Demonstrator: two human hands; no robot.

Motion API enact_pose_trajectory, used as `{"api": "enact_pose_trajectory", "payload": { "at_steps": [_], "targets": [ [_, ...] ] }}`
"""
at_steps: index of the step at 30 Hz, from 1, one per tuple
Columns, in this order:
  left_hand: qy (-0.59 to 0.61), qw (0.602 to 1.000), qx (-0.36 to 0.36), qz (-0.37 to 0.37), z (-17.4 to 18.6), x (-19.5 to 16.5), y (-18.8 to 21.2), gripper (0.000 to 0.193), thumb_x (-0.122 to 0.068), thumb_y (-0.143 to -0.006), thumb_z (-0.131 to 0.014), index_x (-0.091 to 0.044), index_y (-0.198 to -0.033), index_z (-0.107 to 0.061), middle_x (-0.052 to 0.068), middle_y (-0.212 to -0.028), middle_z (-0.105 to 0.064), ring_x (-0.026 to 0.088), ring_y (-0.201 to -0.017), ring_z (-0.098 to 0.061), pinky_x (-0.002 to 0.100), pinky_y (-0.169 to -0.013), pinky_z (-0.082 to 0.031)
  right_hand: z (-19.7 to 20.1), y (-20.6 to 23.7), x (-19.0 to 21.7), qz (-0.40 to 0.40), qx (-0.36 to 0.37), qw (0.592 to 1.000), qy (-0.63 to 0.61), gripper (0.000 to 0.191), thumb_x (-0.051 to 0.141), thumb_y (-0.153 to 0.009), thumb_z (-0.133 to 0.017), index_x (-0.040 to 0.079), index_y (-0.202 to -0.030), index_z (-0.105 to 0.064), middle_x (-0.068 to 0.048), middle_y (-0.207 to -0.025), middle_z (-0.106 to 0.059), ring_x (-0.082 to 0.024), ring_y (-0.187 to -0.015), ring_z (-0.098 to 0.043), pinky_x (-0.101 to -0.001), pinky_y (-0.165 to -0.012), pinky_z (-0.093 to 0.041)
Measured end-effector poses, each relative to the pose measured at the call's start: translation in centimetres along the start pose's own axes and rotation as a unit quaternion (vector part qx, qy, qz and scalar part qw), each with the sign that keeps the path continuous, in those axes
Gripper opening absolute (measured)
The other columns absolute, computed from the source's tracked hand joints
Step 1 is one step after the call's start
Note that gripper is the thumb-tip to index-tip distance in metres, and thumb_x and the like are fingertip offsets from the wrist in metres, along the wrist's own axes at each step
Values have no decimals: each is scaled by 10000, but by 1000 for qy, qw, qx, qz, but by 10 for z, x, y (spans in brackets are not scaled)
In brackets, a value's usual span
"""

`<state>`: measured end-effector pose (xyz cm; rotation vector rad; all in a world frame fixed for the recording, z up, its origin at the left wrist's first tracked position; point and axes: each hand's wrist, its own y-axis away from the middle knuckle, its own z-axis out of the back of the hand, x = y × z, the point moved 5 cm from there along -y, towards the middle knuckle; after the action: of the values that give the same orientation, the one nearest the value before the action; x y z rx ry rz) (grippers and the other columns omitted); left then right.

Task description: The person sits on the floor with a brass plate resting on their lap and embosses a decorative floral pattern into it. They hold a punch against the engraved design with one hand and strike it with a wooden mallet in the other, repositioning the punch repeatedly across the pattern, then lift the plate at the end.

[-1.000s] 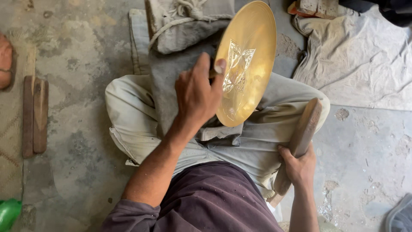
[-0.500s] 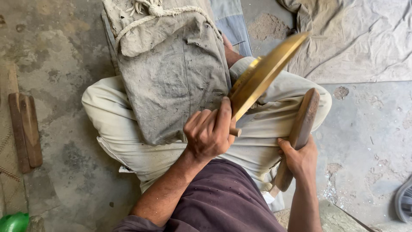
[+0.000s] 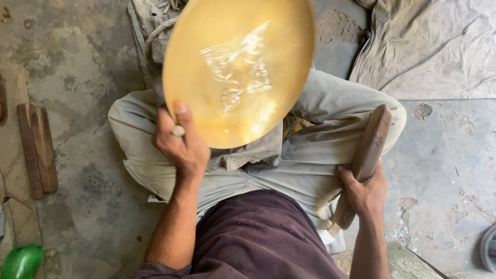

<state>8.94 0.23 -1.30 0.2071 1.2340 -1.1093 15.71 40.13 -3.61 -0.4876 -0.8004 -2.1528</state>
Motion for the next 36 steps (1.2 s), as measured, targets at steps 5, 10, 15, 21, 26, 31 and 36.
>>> {"api": "enact_pose_trajectory", "payload": {
  "at_steps": [5,10,15,21,26,31,36],
  "targets": [
    [82,992,-10,99,1,45,-8,463,-388,-1173,-514,33,-996,-591,66,-824,-644,158,-765,-593,335,-722,-501,-7,-4,6,-24,13,999,40,551,294,-810,-790,-41,-1179,-553,-233,-950,-722,-325,-805,-743,-437,-712,-593],
    [77,990,3,116,2,58,-7,447,-370,-1158,-496,20,-951,-560,51,-772,-608,130,-721,-549,318,-675,-479,-5,4,-1,1,170,951,260,740,525,-817,-812,-66,-1170,-539,-281,-908,-752,-347,-833,-764,-465,-734,-627],
    [83,991,22,107,1,58,-8,431,-360,-1162,-476,10,-954,-550,46,-764,-588,113,-723,-556,298,-674,-468,43,-24,-9,67,168,983,0,531,421,-856,-674,-42,-1113,-704,-213,-960,-756,-278,-846,-729,-421,-755,-587],
    [76,992,30,92,-1,60,-6,412,-340,-1199,-469,28,-1038,-558,51,-843,-607,113,-756,-558,304,-729,-481,40,-9,-1,89,-47,995,-22,305,239,-1127,-529,-34,-1038,-631,-181,-859,-672,-225,-734,-673,-402,-711,-557],
    [136,983,29,123,-2,63,-3,391,-313,-1206,-473,63,-1133,-554,51,-929,-641,100,-838,-577,279,-743,-490,-73,64,26,169,170,905,352,830,525,-753,-782,78,-1388,-489,-212,-1151,-640,-382,-970,-667,-478,-776,-557],
    [87,991,34,92,0,67,-2,415,-289,-1242,-471,82,-1077,-552,73,-904,-613,104,-821,-560,265,-724,-474,-32,48,80,115,369,878,283,646,366,-847,-698,104,-1404,-503,-182,-1131,-689,-389,-992,-698,-466,-884,-546],
    [88,992,38,87,1,73,0,405,-285,-1241,-472,85,-1097,-554,68,-911,-619,102,-826,-572,263,-729,-482,110,3,70,129,277,948,91,689,339,-820,-734,92,-1425,-517,-174,-1149,-724,-350,-984,-712,-451,-848,-561]
  ]
}}
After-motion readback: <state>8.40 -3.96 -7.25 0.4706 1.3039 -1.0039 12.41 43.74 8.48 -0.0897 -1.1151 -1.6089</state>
